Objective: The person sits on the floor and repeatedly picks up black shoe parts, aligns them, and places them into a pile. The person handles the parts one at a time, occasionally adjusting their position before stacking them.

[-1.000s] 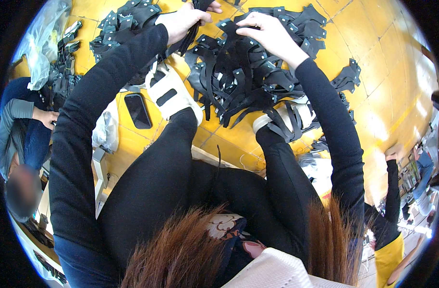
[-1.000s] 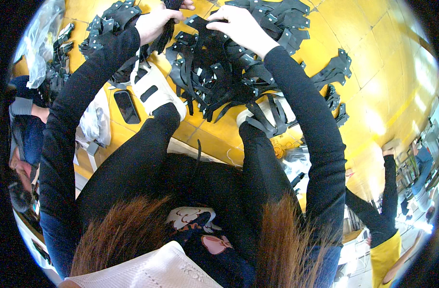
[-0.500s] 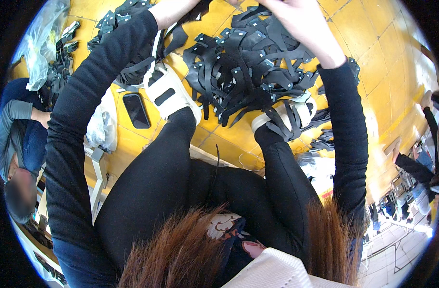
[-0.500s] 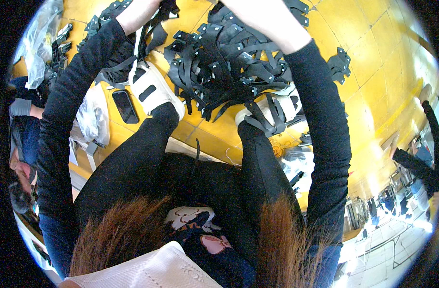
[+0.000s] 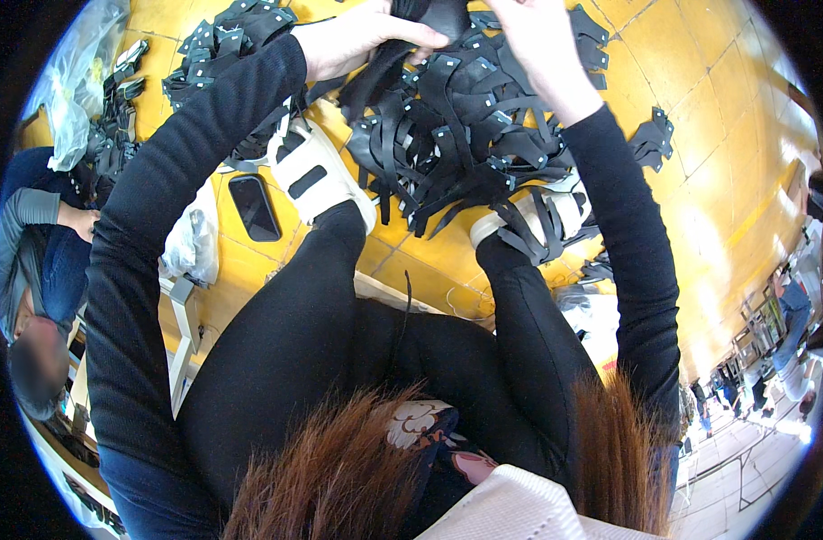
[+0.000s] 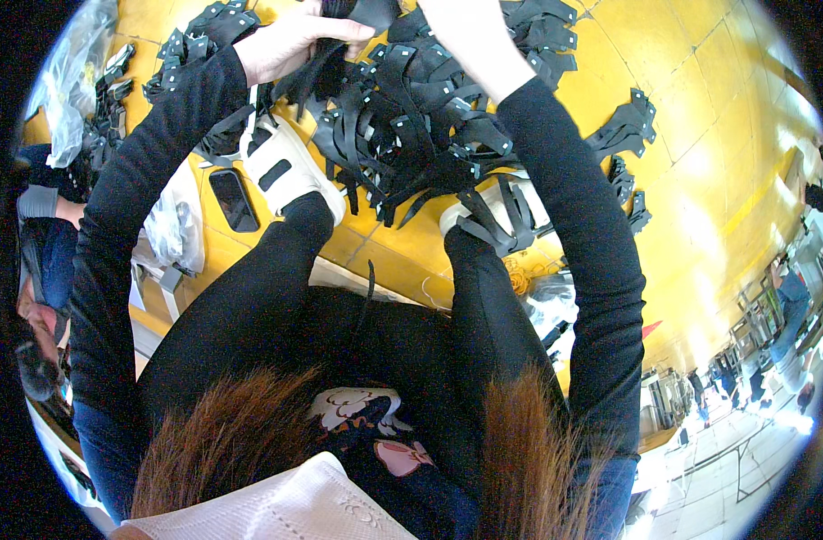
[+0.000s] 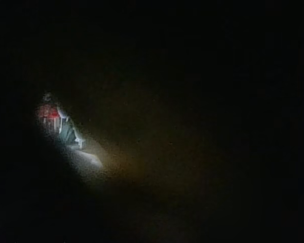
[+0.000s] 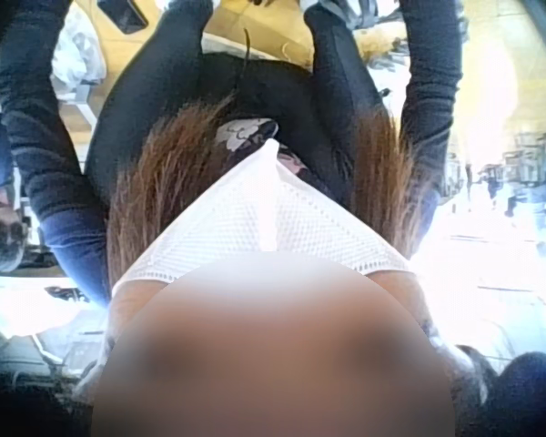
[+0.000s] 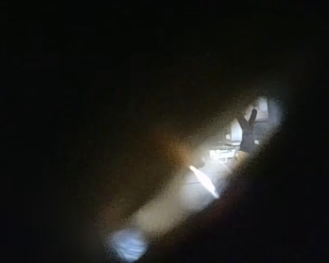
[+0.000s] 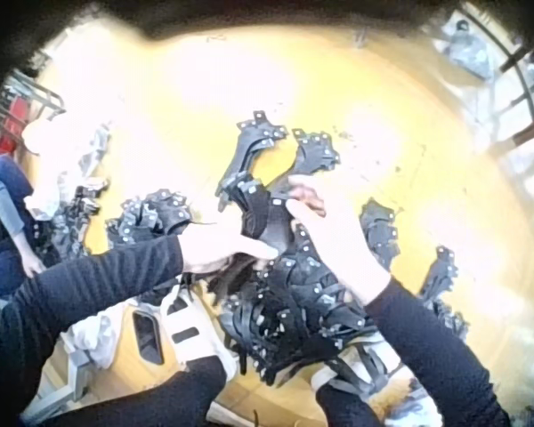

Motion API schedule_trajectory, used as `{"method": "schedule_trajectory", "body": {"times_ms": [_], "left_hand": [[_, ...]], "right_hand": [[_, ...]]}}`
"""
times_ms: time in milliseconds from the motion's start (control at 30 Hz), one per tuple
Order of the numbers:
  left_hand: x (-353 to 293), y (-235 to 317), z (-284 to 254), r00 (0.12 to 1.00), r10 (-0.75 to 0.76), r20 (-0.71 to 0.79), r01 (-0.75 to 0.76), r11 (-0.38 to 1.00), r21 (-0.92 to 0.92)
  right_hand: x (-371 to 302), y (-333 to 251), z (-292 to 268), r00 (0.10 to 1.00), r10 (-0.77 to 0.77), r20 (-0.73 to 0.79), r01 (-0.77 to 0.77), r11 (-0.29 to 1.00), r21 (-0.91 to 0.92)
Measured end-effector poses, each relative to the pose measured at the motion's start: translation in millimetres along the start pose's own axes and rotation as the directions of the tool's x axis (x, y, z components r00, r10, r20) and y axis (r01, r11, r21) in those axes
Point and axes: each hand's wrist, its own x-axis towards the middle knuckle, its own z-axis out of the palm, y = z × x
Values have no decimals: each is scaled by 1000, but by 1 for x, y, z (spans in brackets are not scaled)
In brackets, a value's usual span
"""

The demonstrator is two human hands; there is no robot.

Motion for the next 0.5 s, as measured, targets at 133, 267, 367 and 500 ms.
{"method": "schedule_trajectory", "body": {"times_ms": [133, 267, 367, 500], "left_hand": [[4, -21, -39, 933, -66, 353, 88, 995, -48], [11, -31, -59, 960, -93, 263, 68, 992, 106], [8, -31, -59, 976, -59, 211, 45, 997, 67], [11, -38, -57, 996, -16, 92, 27, 993, -116]], "right_hand": [[-27, 68, 1, 955, -253, 155, 296, 769, -567], [-65, 95, -3, 892, -38, 450, 410, 484, -773], [-84, 96, -6, 868, -57, 494, 474, 391, -789], [-87, 95, -4, 894, -112, 433, 424, 520, -742]]}}
